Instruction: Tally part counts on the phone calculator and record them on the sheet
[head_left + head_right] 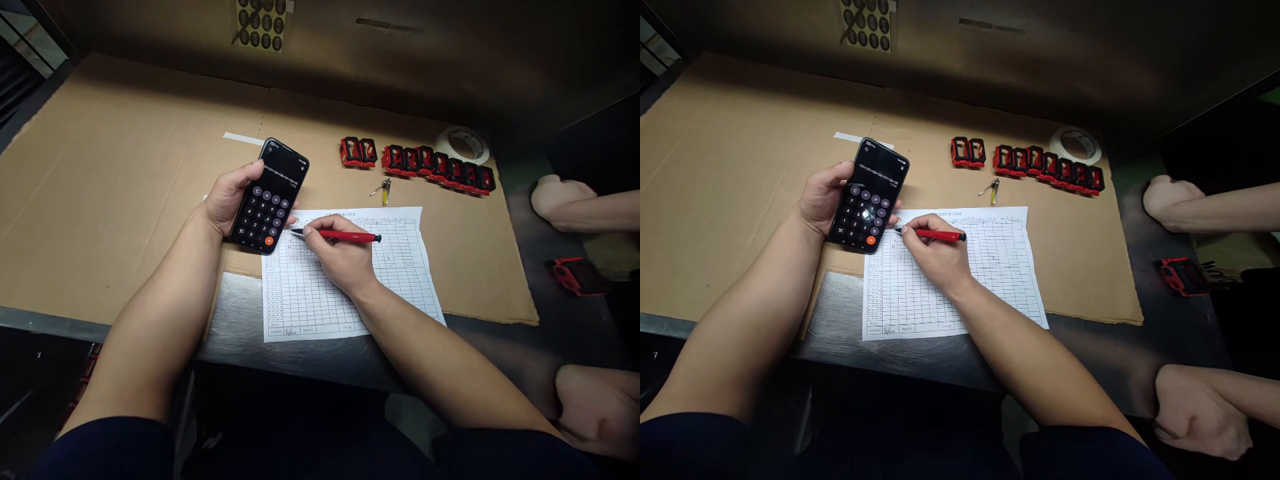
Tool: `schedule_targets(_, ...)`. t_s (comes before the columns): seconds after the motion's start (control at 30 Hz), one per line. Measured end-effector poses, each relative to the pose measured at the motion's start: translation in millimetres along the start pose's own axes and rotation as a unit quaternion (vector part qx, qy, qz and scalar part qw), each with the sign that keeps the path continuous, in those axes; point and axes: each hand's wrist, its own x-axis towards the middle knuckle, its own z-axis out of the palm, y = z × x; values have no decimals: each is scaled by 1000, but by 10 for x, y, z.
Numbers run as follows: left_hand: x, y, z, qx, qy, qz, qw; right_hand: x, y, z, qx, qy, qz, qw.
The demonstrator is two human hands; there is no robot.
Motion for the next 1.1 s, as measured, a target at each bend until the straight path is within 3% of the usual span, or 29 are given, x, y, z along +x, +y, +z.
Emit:
schedule_targets(0.23, -18, 14, 165, 19, 67, 23, 997, 26, -24, 27, 2, 4, -16, 1000)
schedule_targets(0.47, -20, 20, 176, -38, 32, 41, 998, 56, -22, 38, -13, 5, -13, 1000)
schedule_targets(1.1, -23, 33, 178, -28, 18, 40, 999, 43, -37, 46, -42, 0, -6, 999)
